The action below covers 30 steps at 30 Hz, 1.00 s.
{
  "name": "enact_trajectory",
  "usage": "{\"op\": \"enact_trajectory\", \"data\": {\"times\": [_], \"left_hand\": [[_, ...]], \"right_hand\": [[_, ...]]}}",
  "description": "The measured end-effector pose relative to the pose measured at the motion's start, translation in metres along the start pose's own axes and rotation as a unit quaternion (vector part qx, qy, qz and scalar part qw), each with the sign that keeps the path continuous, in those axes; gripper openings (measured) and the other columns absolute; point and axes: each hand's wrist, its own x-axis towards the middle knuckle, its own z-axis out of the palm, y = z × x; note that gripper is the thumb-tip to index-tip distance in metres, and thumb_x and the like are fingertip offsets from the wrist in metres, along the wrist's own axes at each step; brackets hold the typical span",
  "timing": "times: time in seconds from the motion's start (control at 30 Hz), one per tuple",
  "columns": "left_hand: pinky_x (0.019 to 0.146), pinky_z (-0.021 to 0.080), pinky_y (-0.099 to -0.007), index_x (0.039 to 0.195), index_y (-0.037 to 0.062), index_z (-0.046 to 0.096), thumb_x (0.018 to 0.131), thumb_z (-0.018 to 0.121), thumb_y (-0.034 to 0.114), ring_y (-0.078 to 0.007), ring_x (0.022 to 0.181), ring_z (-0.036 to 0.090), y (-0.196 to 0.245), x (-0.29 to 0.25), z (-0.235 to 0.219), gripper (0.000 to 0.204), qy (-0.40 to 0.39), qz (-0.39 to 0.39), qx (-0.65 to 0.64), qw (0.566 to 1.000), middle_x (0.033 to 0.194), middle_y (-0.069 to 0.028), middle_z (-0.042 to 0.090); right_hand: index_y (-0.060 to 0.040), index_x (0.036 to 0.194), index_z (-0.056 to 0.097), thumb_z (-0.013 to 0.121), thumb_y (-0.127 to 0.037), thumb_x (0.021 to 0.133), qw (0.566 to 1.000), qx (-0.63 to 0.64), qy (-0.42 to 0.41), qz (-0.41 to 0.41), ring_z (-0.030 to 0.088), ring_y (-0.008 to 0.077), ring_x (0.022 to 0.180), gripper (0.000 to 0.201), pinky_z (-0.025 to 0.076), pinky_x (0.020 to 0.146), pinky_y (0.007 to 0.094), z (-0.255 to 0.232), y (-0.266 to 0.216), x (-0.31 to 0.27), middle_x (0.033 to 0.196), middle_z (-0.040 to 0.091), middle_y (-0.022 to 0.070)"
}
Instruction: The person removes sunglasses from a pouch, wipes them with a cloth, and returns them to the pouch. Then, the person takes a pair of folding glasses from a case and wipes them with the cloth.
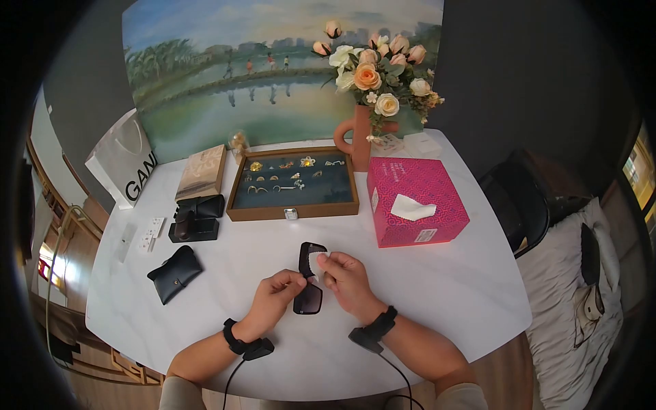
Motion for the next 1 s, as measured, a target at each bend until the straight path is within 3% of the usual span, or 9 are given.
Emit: {"op": "enact_trajectory", "data": {"times": [0.3, 0.37, 0.5, 0.6, 0.67, 0.8, 0.87, 0.97, 1.0], "left_hand": [[0.086, 0.050, -0.0242, 0.089, -0.0051, 0.069, 0.101, 0.065, 0.002, -0.0109, 0.097, 0.067, 0.006, -0.001, -0.001, 0.014, 0.008, 0.064, 0.061, 0.996, 0.095, -0.0034, 0.065], [0.072, 0.048, -0.0271, 0.087, -0.0054, 0.066, 0.095, 0.071, 0.007, -0.0107, 0.077, 0.057, 0.001, 0.000, -0.004, 0.016, -0.001, 0.071, 0.105, 0.992, 0.085, -0.0018, 0.060], [0.079, 0.051, -0.0245, 0.085, -0.0050, 0.067, 0.100, 0.065, 0.005, -0.0117, 0.090, 0.069, 0.008, -0.002, -0.009, 0.018, 0.002, 0.060, 0.140, 0.988, 0.093, -0.0028, 0.065], [0.073, 0.050, -0.0231, 0.086, -0.0023, 0.067, 0.102, 0.063, 0.010, -0.0101, 0.083, 0.067, 0.020, -0.002, -0.007, 0.020, 0.026, 0.042, 0.104, 0.993, 0.091, -0.0029, 0.067], [0.068, 0.048, -0.0222, 0.092, 0.0004, 0.067, 0.104, 0.059, 0.014, -0.0082, 0.077, 0.063, 0.019, 0.001, -0.013, 0.020, 0.022, -0.037, 0.045, 0.998, 0.089, -0.0041, 0.069], [0.073, 0.052, -0.0269, 0.097, 0.0023, 0.064, 0.103, 0.053, 0.015, -0.0134, 0.077, 0.065, 0.020, 0.009, -0.021, 0.018, 0.066, -0.042, -0.061, 0.995, 0.091, -0.0083, 0.071], [0.071, 0.051, -0.0263, 0.098, 0.0033, 0.065, 0.104, 0.053, 0.017, -0.0115, 0.077, 0.063, 0.024, 0.008, -0.016, 0.019, 0.056, -0.041, -0.093, 0.993, 0.090, -0.0046, 0.070], [0.075, 0.054, -0.0286, 0.099, 0.0031, 0.063, 0.104, 0.051, 0.015, -0.0161, 0.084, 0.069, 0.034, 0.005, -0.010, 0.018, 0.052, -0.063, -0.108, 0.991, 0.091, -0.0083, 0.071], [0.080, 0.056, -0.0322, 0.099, 0.0025, 0.061, 0.102, 0.050, 0.014, -0.0222, 0.090, 0.071, 0.035, 0.004, -0.011, 0.016, 0.042, -0.067, -0.110, 0.991, 0.093, -0.0098, 0.069]], "right_hand": [[-0.0039, 0.095, 0.067, 0.073, -0.014, 0.100, 0.999, 0.009, -0.039, -0.010, 0.042, 0.0046, 0.054, 0.013, 0.031, 0.052, 0.0216, 0.003, -0.010, 0.001, 0.073, 0.057, -0.0040], [-0.0034, 0.096, 0.067, 0.072, -0.014, 0.100, 0.999, 0.019, -0.042, -0.004, 0.042, 0.0046, 0.053, 0.013, 0.031, 0.051, 0.0214, 0.000, -0.009, 0.001, 0.073, 0.058, -0.0039], [-0.0041, 0.094, 0.066, 0.071, -0.016, 0.102, 0.997, -0.031, -0.062, 0.028, 0.040, 0.0047, 0.049, 0.015, 0.028, 0.048, 0.0221, 0.001, -0.010, -0.003, 0.070, 0.056, -0.0033], [-0.0058, 0.088, 0.063, 0.070, -0.020, 0.103, 0.996, -0.050, -0.069, 0.014, 0.039, 0.0050, 0.049, 0.022, 0.027, 0.047, 0.0226, -0.006, -0.009, 0.001, 0.067, 0.052, -0.0032], [-0.0069, 0.086, 0.060, 0.069, -0.022, 0.104, 0.996, -0.046, -0.072, 0.012, 0.038, 0.0051, 0.049, 0.025, 0.027, 0.047, 0.0229, -0.005, -0.005, 0.000, 0.065, 0.050, -0.0032], [-0.0081, 0.084, 0.056, 0.067, -0.023, 0.105, 0.999, 0.020, 0.023, -0.012, 0.038, 0.0060, 0.050, 0.028, 0.028, 0.050, 0.0242, -0.015, 0.003, 0.010, 0.063, 0.045, -0.0034], [-0.0038, 0.097, 0.064, 0.060, -0.018, 0.108, 0.999, 0.033, 0.010, -0.035, 0.041, 0.0056, 0.054, 0.018, 0.030, 0.050, 0.0225, -0.017, 0.005, 0.011, 0.082, 0.064, 0.0028], [-0.0009, 0.106, 0.068, 0.055, -0.012, 0.108, 0.999, -0.003, -0.007, -0.033, 0.044, 0.0052, 0.057, 0.017, 0.032, 0.051, 0.0216, -0.012, 0.001, 0.005, 0.099, 0.073, 0.0090], [-0.0009, 0.106, 0.068, 0.055, -0.012, 0.108, 0.999, 0.003, -0.004, -0.035, 0.044, 0.0052, 0.057, 0.017, 0.032, 0.051, 0.0216, -0.015, 0.002, 0.006, 0.099, 0.073, 0.0090]]}}
